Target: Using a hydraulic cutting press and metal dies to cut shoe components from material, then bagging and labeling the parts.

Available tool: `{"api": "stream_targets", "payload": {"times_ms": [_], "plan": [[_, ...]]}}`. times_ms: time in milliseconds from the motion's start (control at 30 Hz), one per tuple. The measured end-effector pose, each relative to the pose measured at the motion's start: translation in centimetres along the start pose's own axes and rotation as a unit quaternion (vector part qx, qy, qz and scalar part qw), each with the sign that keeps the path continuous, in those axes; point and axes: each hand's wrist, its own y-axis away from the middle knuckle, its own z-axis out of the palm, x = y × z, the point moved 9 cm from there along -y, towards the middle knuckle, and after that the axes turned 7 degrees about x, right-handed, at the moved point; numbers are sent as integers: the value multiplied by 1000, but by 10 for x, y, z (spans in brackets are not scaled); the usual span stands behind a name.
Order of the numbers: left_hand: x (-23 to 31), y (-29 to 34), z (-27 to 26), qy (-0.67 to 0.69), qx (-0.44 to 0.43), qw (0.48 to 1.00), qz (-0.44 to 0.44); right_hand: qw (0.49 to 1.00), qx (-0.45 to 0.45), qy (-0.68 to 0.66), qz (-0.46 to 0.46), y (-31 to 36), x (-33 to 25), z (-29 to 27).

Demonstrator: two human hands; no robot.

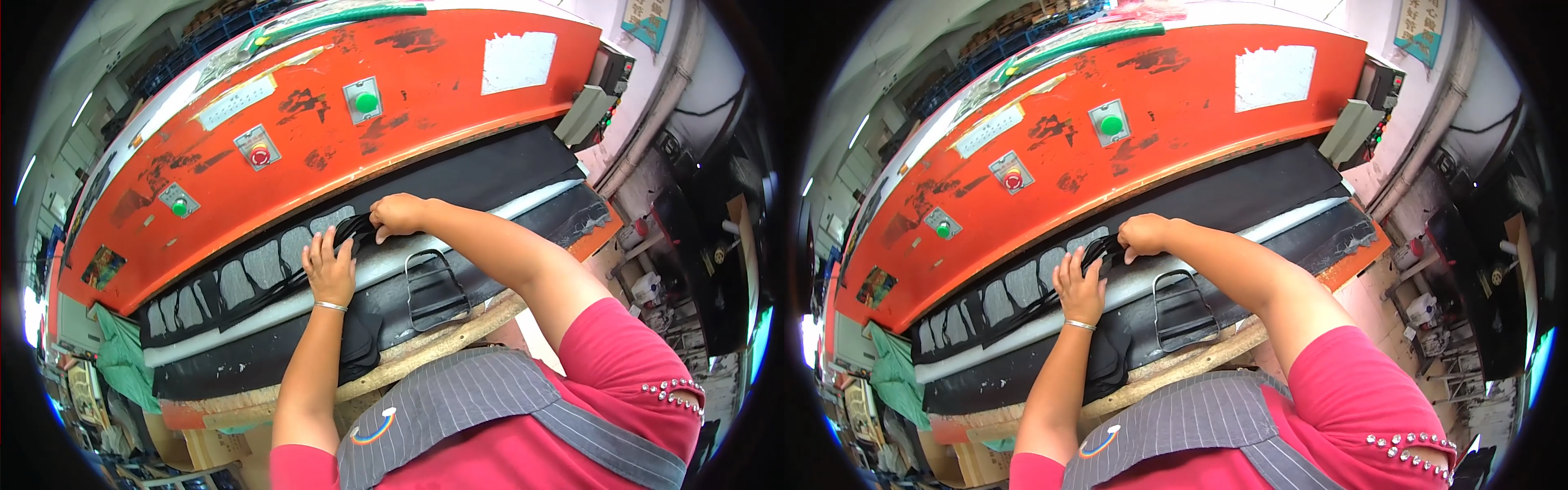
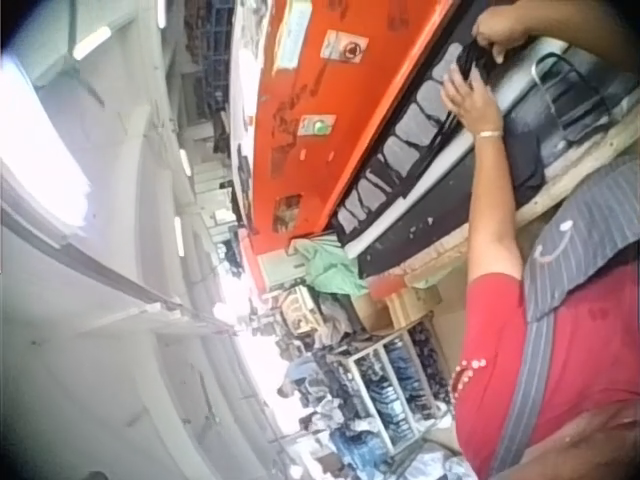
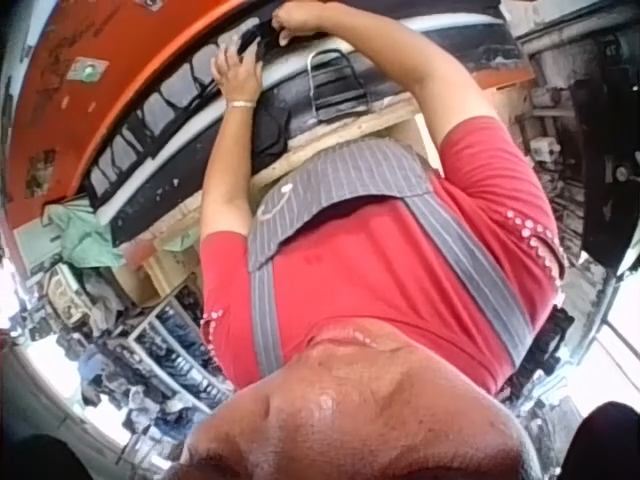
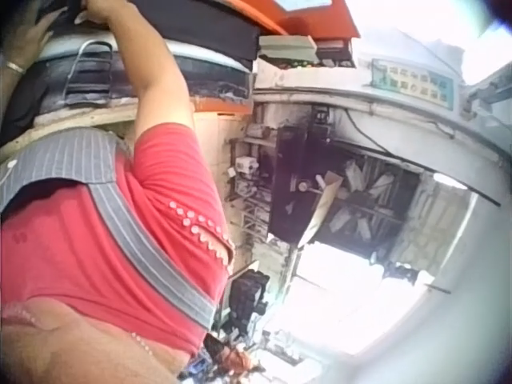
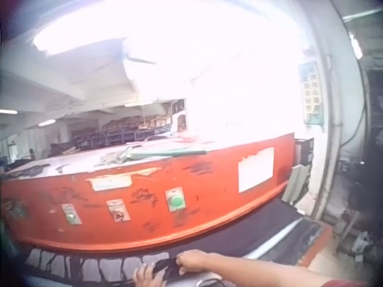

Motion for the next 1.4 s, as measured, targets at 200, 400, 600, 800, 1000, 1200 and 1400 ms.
{"api": "stream_targets", "payload": {"times_ms": [200,400,600,800,1000,1200,1400], "plan": [[-9,-1,2,22,-23,999,-25,997,63,-5,-42,-6,6,-11],[-27,35,-39,140,-46,985,-87,992,34,-73,-102,40,-33,27],[-115,128,-71,138,-108,907,-383,977,111,-105,-152,95,-69,28],[-127,162,-44,214,-401,771,-445,990,-7,-138,41,64,-97,53],[-107,171,-19,239,-591,656,-405,959,-134,-223,110,39,-130,109],[-66,170,-37,404,-564,508,-510,931,-73,-342,105,49,-137,133],[-97,208,-31,395,-516,519,-555,898,-2,-431,95,68,-145,110]]}}
